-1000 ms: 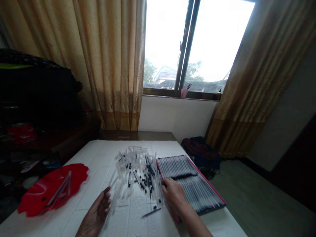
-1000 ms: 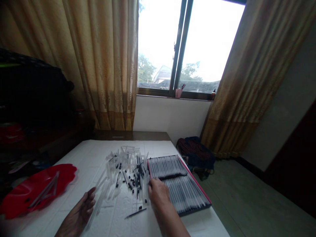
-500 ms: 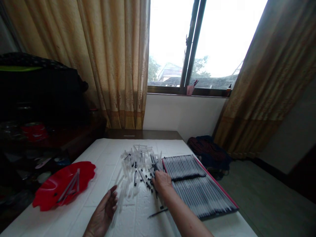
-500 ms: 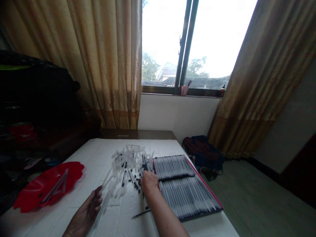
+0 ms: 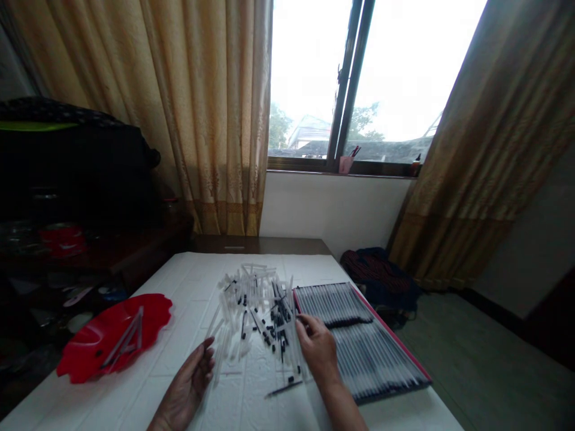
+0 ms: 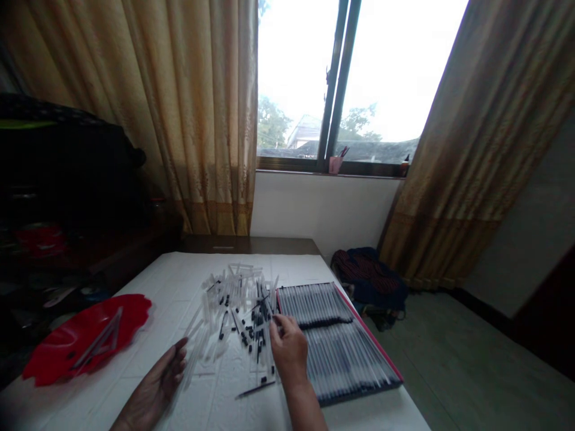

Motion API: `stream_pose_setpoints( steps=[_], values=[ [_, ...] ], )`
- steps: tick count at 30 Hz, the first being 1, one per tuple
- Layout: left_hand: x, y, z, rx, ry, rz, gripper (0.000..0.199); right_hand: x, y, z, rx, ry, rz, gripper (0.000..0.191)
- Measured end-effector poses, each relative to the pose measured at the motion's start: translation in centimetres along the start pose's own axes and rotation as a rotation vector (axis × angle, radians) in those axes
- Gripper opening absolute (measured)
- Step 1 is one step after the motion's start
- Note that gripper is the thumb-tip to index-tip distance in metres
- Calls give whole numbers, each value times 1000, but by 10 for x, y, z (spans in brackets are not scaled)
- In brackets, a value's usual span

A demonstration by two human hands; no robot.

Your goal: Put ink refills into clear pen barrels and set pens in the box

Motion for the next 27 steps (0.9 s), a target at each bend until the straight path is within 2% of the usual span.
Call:
stream_pose_setpoints(
  steps=[2, 5, 9, 11, 13, 15, 18, 20, 23, 27],
  values=[
    [1, -2, 5, -28, -140, 58, 19, 4, 3, -1, 17, -162, 10, 36],
    [2, -4, 23, -95, -426, 182, 29, 8, 6, 14, -9, -350, 37, 43],
    [1, 0, 55, -168, -821, 420, 32, 2, 9, 47, -93, -423, 36, 47],
    [-3, 3, 64, -188, -971, 533, 29, -3, 9, 61, -138, -406, 19, 48],
    [-10, 1, 64, -163, -1031, 578, 23, -8, 5, 69, -181, -350, -8, 46],
    [-15, -4, 57, -88, -1006, 580, 18, -10, -5, 70, -211, -253, -44, 40],
    [-20, -11, 49, -7, -953, 590, 16, -12, -26, 68, -233, -40, -101, 28],
    [-22, -13, 47, 3, -938, 606, 15, -15, -40, 72, -281, 111, -143, 26],
    [-23, -14, 47, 10, -950, 620, 15, -19, -54, 90, -400, 302, -214, 23],
    [-23, -13, 46, 22, -977, 646, 15, -18, -57, 114, -539, 488, -297, 15]
  ],
)
Point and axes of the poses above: each hand's wrist, its own y-axis away from the middle knuckle, its own z-axis out of the palm, x = y × z, the point moved 6 cm from there along -y, towards the middle knuckle, and after that the axes turned 9 degrees about -y, right-handed, at the moved point
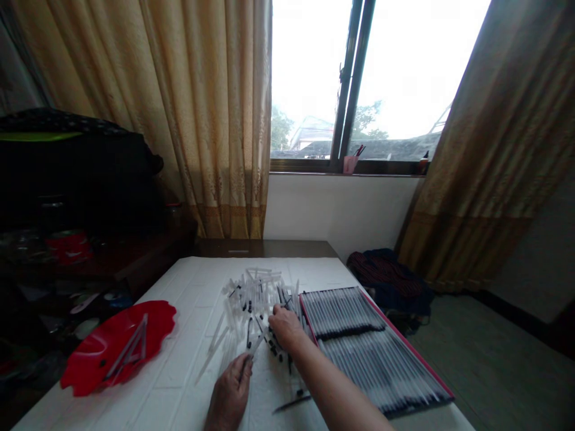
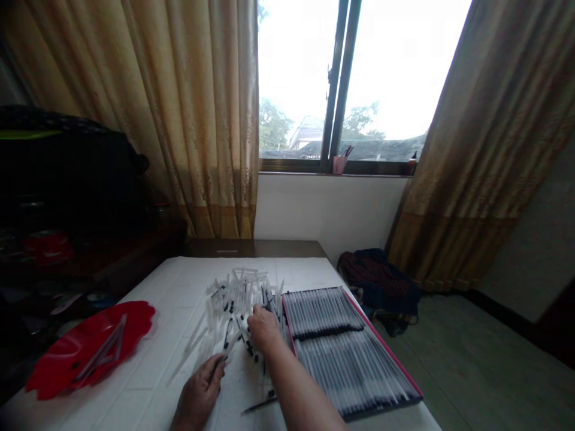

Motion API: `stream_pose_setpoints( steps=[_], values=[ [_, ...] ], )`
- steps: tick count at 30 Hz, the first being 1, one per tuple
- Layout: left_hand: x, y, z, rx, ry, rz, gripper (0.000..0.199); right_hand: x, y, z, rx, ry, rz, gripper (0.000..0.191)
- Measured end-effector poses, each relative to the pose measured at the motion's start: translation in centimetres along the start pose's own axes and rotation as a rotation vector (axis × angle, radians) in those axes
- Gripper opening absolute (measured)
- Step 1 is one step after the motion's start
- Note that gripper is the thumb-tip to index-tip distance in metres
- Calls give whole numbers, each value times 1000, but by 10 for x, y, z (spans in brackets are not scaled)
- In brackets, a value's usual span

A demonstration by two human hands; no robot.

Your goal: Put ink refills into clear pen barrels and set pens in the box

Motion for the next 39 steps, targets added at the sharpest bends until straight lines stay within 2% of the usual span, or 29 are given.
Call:
stream_pose_setpoints(
  steps=[3, 7, 13, 17, 22, 25, 27, 32, 39],
  values=[
    [0, 1, -1, 8, 0, 6, 16, 0, 1, 6, -49, 87, -48, 25],
    [3, 1, -1, 7, -56, 24, 22, 4, 10, 4, -61, 132, -111, 25],
    [8, 3, -1, 15, -139, 68, 19, -1, 9, -1, -29, 35, -117, 26],
    [10, 3, -2, 17, -140, 77, 18, -5, 13, -23, 134, -159, -89, 14],
    [9, 4, -1, 13, -119, 90, 19, 9, 47, -57, 499, -526, 2, 24],
    [7, 5, 0, 26, -120, 124, 19, 25, 71, -63, 685, -780, 80, 32],
    [6, 6, 0, 48, -136, 161, 19, 34, 82, -61, 765, -933, 121, 39],
    [11, 10, 1, 114, -218, 344, 23, 44, 90, -61, 873, -1217, 157, 46],
    [16, 11, 0, 123, -254, 400, 24, 41, 87, -61, 894, -1380, 166, 43]
  ],
)
Point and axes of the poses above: each hand's wrist, its own y-axis away from the middle knuckle, its own z-axis out of the palm, x = y × z, the point moved 6 cm from there along -y, towards the middle knuckle, and after that the axes turned 9 degrees about -y, right-handed, at the moved point
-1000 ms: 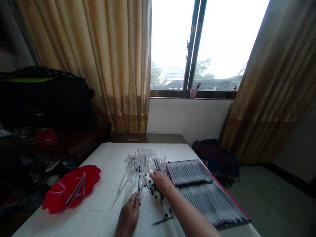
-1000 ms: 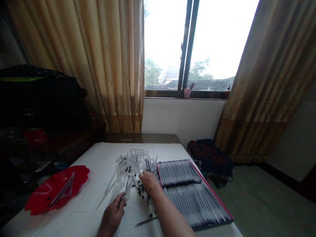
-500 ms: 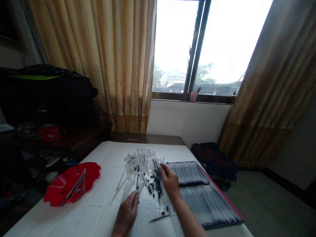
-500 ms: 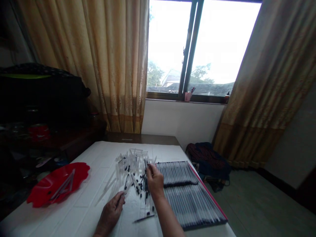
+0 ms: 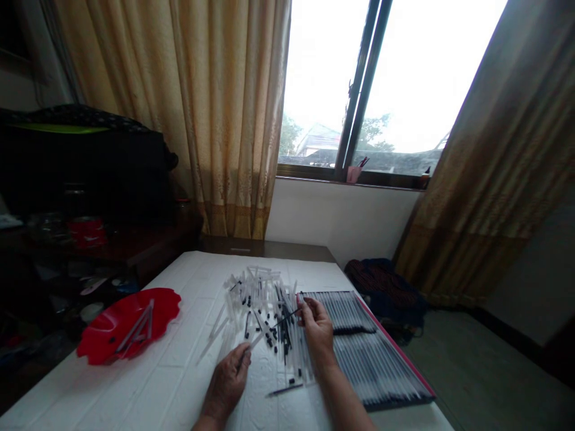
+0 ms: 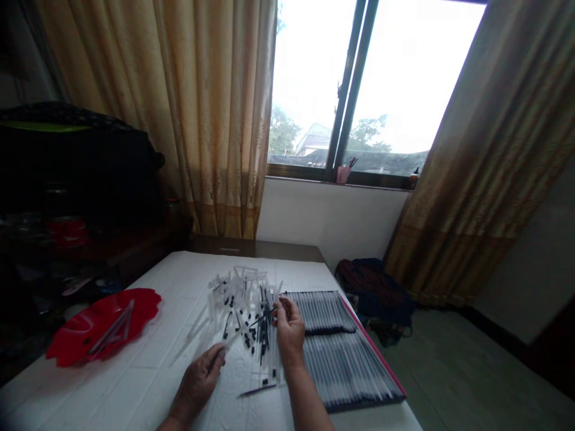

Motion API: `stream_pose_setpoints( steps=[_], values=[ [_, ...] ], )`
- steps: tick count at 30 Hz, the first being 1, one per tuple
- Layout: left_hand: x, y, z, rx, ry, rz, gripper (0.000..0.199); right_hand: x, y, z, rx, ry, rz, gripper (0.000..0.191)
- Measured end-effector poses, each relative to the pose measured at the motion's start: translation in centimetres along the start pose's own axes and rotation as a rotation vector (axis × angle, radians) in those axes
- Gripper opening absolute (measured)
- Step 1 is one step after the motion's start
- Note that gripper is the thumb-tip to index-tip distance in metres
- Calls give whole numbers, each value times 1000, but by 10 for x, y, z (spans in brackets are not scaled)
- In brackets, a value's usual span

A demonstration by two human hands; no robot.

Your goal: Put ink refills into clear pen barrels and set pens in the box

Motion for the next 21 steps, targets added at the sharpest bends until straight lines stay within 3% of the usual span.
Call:
stream_pose_setpoints(
  steps=[13, 21],
  values=[
    [1, 1, 2, 1, -32, 35, 24, -1, 0, 11, -35, 6, -12, 40],
    [2, 1, 2, 11, -23, 62, 24, 17, 11, 26, -214, 121, -10, 39]
  ],
)
Point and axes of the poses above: each hand's wrist, its own y-axis away from the middle knuckle, its own z-axis out of the palm, x = y × z, the point moved 6 cm from there along -y, towards the middle knuckle, and after that the axes turned 9 degrees about -y, right-handed, at the moved point
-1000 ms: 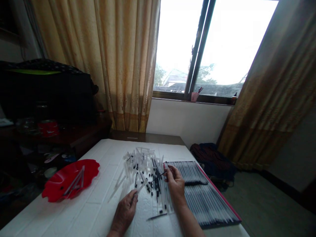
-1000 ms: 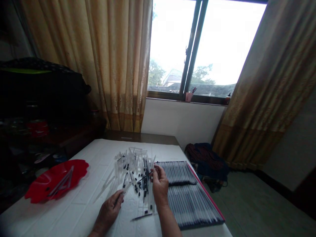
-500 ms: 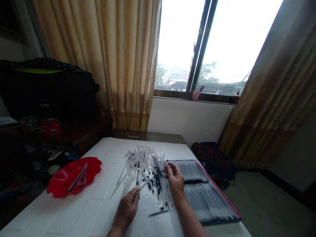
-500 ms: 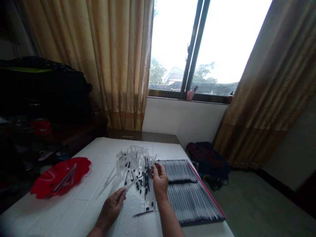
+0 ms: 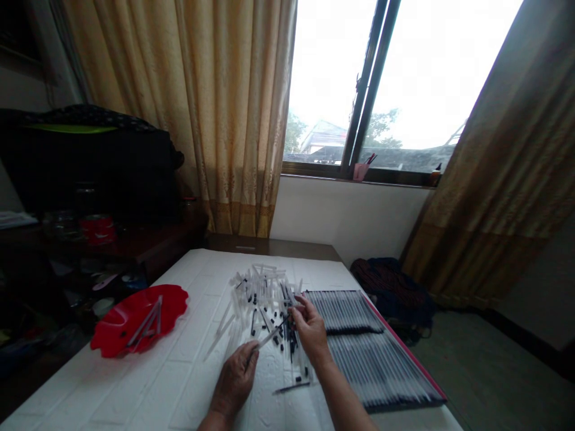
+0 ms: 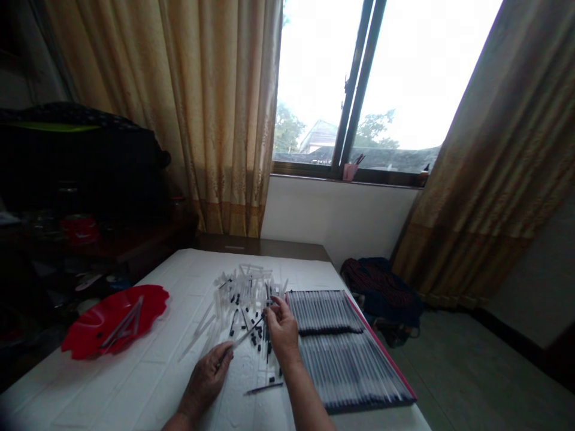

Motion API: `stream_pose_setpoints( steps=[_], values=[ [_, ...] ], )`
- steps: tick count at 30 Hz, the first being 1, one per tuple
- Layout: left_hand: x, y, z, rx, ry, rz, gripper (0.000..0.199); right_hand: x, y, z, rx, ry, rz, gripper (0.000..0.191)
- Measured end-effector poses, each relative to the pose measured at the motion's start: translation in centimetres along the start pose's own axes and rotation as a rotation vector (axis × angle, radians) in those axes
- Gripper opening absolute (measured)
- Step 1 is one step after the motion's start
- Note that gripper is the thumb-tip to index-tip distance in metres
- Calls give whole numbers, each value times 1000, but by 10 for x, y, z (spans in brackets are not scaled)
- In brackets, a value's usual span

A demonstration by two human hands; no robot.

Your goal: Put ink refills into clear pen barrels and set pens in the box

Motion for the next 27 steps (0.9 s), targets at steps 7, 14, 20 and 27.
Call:
stream_pose_setpoints(
  steps=[7, 14, 20, 27],
  values=[
    [2, -1, -2, -1, 17, 1, 25, 11, 31, 25, -179, 146, -48, 26],
    [0, 0, -2, -33, 42, -42, 29, 10, 49, 43, -264, 418, -189, 36],
    [-7, 3, 1, -89, 103, -139, 29, 5, 48, 47, -300, 479, -280, 34],
    [-6, 3, 1, -99, 118, -177, 32, 14, 43, 46, -369, 441, -202, 41]
  ],
)
Point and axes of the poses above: each hand's wrist, its own y-axis away from the middle knuckle, its own z-axis out of the palm, x = y × z, the point moved 6 cm from there along -y, towards the middle knuckle, and after that the axes turned 9 degrees about -y, right-handed, at the moved point
